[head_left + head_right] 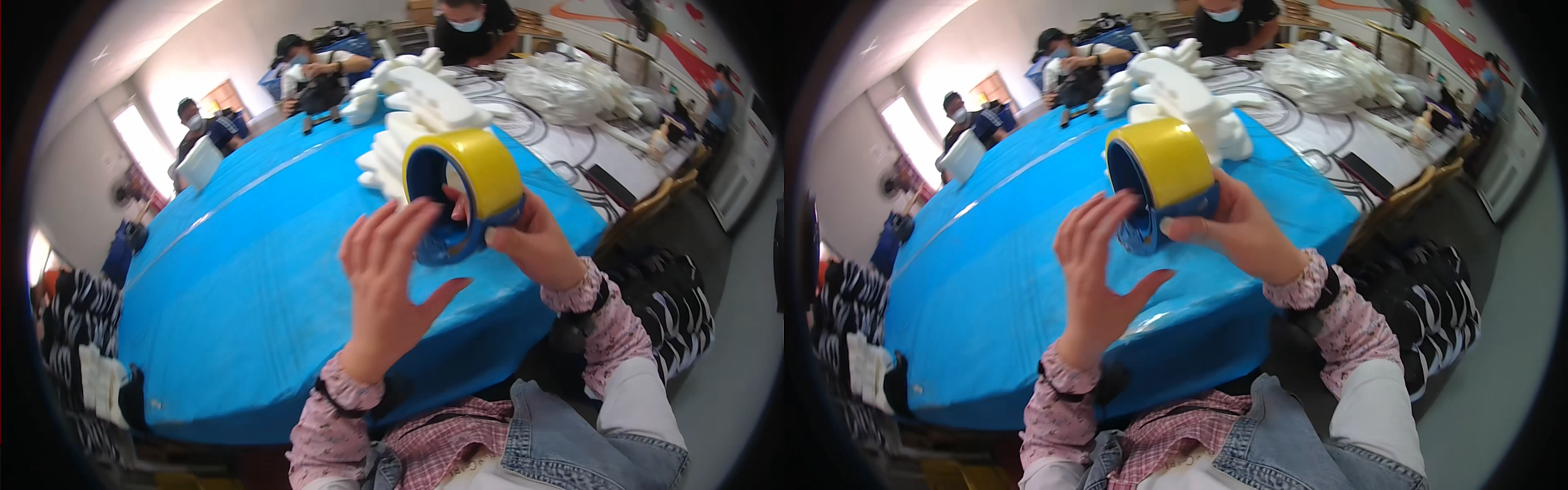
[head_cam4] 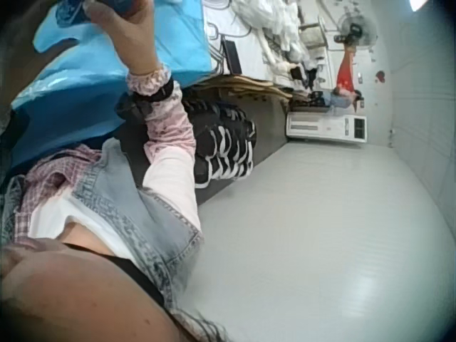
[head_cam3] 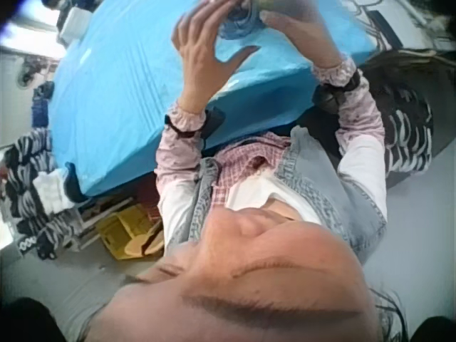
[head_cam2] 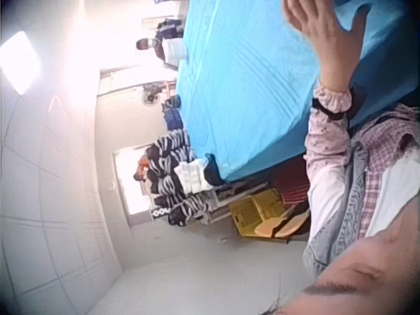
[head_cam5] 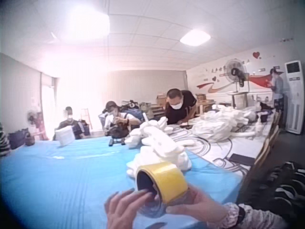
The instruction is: The person applies adhesive tape to a work surface and then presses a white foam lining into the heel area of a black shoe upper.
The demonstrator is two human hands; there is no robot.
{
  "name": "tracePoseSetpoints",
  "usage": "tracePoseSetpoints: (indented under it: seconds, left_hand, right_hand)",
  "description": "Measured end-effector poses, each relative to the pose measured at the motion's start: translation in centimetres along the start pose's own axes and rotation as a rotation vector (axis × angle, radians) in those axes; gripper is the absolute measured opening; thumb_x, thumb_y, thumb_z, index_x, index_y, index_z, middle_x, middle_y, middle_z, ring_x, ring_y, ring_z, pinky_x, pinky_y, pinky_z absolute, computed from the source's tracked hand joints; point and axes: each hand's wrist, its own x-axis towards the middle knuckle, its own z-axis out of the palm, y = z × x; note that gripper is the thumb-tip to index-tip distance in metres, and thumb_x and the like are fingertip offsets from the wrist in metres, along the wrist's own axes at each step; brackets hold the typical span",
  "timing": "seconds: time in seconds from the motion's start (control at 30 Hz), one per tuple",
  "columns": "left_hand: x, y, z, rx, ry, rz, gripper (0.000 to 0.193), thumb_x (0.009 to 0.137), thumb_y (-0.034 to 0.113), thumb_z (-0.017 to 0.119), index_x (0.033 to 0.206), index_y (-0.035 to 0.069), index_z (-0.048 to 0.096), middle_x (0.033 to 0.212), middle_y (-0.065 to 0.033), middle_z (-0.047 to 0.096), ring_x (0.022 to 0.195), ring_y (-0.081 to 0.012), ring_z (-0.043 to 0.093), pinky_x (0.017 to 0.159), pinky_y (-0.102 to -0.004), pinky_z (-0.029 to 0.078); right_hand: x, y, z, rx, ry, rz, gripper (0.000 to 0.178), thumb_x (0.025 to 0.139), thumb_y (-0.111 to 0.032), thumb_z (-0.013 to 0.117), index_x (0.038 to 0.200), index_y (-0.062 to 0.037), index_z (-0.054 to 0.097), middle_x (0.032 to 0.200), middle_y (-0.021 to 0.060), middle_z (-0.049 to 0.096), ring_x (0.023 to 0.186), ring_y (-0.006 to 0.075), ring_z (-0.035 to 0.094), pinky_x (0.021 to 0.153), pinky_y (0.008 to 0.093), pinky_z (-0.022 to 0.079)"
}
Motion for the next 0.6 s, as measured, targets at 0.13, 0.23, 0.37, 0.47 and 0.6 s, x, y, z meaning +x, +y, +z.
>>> tracePoseSetpoints:
  seconds: [0.13, 0.23, 0.37, 0.47, 0.6]
  left_hand:
    - [-1.5, -0.2, -1.5, 0.208, 0.049, 0.059, 0.044, 0.067, 0.023, 0.08, 0.105, 0.012, 0.061, 0.111, 0.0005, 0.06, 0.122, -0.0236, 0.045, 0.109, -0.0491, 0.021]
    - [-2.4, -0.3, -2.8, 0.34, -0.031, 0.079, 0.038, 0.067, 0.023, 0.079, 0.099, 0.012, 0.063, 0.102, 0.0028, 0.061, 0.118, -0.0209, 0.047, 0.111, -0.051, 0.019]
    - [-2.5, -0.1, -3.8, 0.477, -0.108, 0.199, 0.031, 0.068, 0.019, 0.071, 0.097, 0.011, 0.062, 0.096, 0.0034, 0.059, 0.113, -0.0187, 0.049, 0.112, -0.0506, 0.02]
    - [-2.6, 0.2, -4.2, 0.578, -0.174, 0.287, 0.024, 0.073, 0.01, 0.063, 0.096, 0.008, 0.061, 0.099, 0.0012, 0.057, 0.116, -0.0193, 0.048, 0.111, -0.0507, 0.021]
    - [-3.0, 0.4, -5.3, 0.582, -0.085, 0.18, 0.024, 0.075, 0.011, 0.062, 0.098, 0.012, 0.062, 0.121, -0.0045, 0.054, 0.126, -0.0245, 0.044, 0.111, -0.053, 0.021]
  right_hand:
    - [0.8, -1.8, 3.0, -0.493, -0.071, -0.057, 0.063, 0.081, -0.027, 0.074, 0.129, 0.0011, 0.045, 0.129, 0.011, 0.049, 0.125, 0.0257, 0.044, 0.106, 0.0389, 0.034]
    - [1.1, -3.9, 4.4, -1.364, -0.064, -0.579, 0.077, 0.072, -0.035, 0.079, 0.132, -0.0018, 0.043, 0.129, 0.0133, 0.046, 0.122, 0.0286, 0.044, 0.102, 0.0406, 0.036]
    - [1.4, -3.0, 6.3, -1.691, -0.529, -0.582, 0.056, 0.064, -0.04, 0.078, 0.1, -0.0011, 0.059, 0.102, 0.012, 0.057, 0.097, 0.0279, 0.054, 0.088, 0.037, 0.042]
    - [2.5, -1.0, 5.8, -1.763, -0.601, -0.56, 0.044, 0.064, -0.039, 0.076, 0.082, -0.0027, 0.061, 0.089, 0.0091, 0.059, 0.085, 0.0232, 0.055, 0.078, 0.0343, 0.044]
    - [2.5, 0.0, 6.6, -1.67, -0.484, -0.631, 0.038, 0.067, -0.038, 0.076, 0.073, -0.0043, 0.059, 0.081, 0.0068, 0.058, 0.078, 0.0216, 0.056, 0.074, 0.0336, 0.044]
